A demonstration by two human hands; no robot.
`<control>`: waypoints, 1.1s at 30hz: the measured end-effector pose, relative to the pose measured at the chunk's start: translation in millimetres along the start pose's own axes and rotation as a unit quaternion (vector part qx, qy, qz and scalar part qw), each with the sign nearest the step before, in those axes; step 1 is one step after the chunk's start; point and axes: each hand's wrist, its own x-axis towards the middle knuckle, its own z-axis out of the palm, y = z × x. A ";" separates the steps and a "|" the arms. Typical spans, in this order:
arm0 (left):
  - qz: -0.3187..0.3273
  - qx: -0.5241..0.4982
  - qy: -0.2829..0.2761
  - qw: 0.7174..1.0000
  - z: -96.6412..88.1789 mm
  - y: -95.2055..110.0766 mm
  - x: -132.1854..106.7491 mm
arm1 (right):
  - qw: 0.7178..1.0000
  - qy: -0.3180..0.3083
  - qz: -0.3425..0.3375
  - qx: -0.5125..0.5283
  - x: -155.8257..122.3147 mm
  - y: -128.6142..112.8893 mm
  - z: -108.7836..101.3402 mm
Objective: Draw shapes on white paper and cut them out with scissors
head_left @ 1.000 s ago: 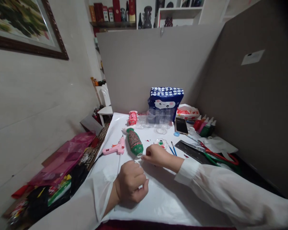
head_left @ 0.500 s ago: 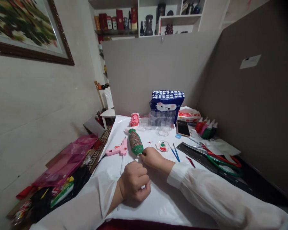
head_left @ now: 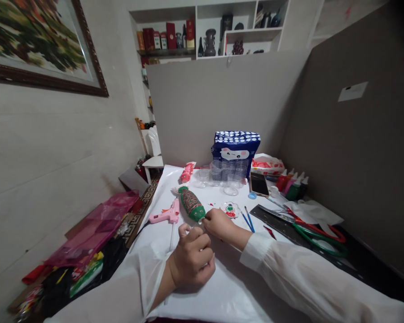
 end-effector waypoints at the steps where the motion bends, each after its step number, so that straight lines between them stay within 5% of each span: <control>1: -0.002 -0.001 -0.001 1.000 0.2 -0.1 -0.7 | 1.000 -0.001 0.002 -0.003 -0.6 1.9 -0.7; 12: -0.004 -0.017 0.013 1.000 1.9 -0.4 -3.5 | 0.998 -0.046 -0.012 -0.040 -3.1 8.1 -8.6; 19: -0.007 -0.023 0.021 1.000 1.8 1.6 -5.6 | 0.991 -0.061 -0.034 -0.112 -18.7 3.8 -33.3; 27: 0.011 -0.035 0.023 0.999 0.1 8.4 -3.1 | 0.980 0.038 -0.070 -0.180 9.6 -8.4 -95.9; 33: 0.005 -0.001 0.105 0.994 11.6 0.0 -5.7 | 0.967 0.108 -0.123 -0.196 35.7 -7.2 -105.8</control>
